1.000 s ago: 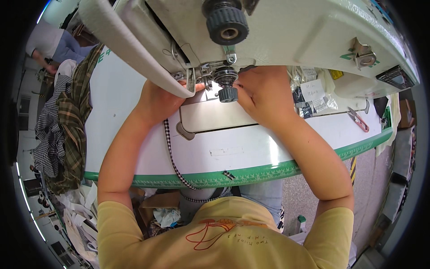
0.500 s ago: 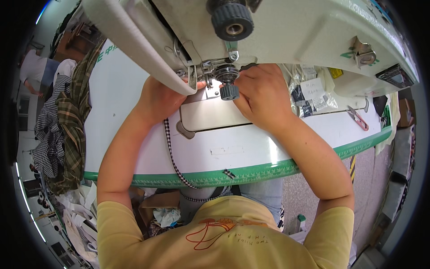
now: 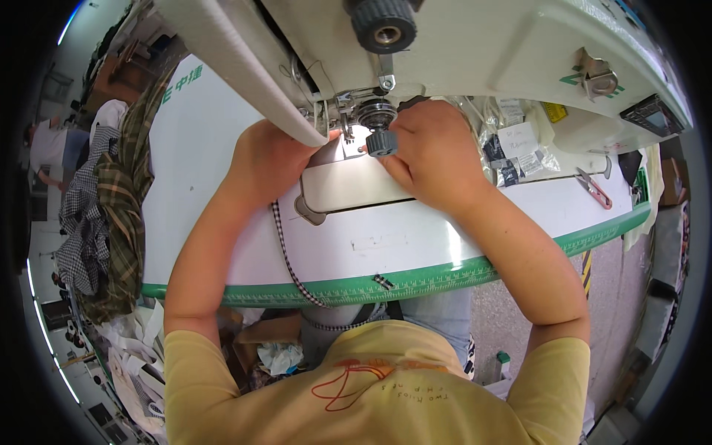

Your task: The person is threading a drawstring through the waistband of checkered pants and inspecting the garment at a factory workbench.

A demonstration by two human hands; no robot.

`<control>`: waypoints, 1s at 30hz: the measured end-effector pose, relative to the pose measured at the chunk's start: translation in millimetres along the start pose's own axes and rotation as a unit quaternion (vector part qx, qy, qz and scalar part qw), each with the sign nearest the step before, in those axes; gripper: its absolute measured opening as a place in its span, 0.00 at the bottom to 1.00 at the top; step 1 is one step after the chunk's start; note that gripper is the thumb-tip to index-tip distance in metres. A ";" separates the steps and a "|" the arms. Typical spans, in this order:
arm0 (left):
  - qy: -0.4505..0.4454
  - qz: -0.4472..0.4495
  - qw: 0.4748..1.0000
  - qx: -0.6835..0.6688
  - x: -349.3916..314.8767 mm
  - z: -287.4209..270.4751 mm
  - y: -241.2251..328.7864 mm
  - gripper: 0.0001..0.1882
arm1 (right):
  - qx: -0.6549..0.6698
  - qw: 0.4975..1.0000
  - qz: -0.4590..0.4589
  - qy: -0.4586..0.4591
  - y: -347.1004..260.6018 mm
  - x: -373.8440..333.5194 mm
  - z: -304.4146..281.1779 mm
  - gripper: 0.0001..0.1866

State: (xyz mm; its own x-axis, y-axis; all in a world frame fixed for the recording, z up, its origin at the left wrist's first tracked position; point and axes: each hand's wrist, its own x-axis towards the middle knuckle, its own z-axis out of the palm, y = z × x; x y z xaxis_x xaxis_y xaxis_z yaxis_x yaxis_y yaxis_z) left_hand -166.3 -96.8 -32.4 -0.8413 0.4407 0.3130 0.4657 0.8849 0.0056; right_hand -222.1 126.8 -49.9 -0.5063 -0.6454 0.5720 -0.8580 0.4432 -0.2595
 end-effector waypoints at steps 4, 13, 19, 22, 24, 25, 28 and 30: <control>-0.033 -0.084 0.992 -0.083 -3.1 -15.2 25.4 0.01 | -0.046 0.993 -0.099 0.049 -7.8 -2.0 5.2 0.10; -0.039 -0.134 0.924 -0.356 -9.3 -23.4 45.7 0.04 | -0.047 0.988 -0.144 -0.001 -21.2 -4.9 4.2 0.05; 0.027 -0.109 0.973 -0.201 -6.1 -15.2 28.2 0.01 | -0.019 0.991 -0.130 -0.013 -25.6 -7.1 6.4 0.02; 0.099 -0.104 0.978 -0.150 -6.2 -3.8 24.5 0.02 | -0.010 0.993 -0.111 -0.036 -26.0 -9.3 7.1 0.02; 0.071 -0.113 0.980 -0.150 -8.0 -0.8 23.3 0.05 | 0.007 0.994 -0.102 -0.031 -25.9 -9.3 8.1 0.02; 0.072 -0.095 0.983 -0.143 -9.0 1.0 22.5 0.07 | 0.026 0.995 -0.094 -0.025 -25.8 -8.9 8.6 0.02; 0.062 -0.075 0.987 -0.127 -10.7 4.2 22.0 0.11 | 0.046 0.995 -0.084 -0.022 -25.5 -8.6 10.9 0.02; 0.050 -0.073 0.989 -0.119 -10.9 4.4 23.5 0.13 | 0.041 0.995 -0.086 -0.024 -25.6 -7.2 9.7 0.02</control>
State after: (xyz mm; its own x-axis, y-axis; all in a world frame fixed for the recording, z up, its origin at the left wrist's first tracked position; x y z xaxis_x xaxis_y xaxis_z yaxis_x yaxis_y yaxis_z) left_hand -147.4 -80.2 -39.8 -0.8785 0.2829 0.3850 0.4026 0.8722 0.2778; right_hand -197.3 114.0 -55.0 -0.3535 -0.7374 0.5755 -0.9354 0.2723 -0.2257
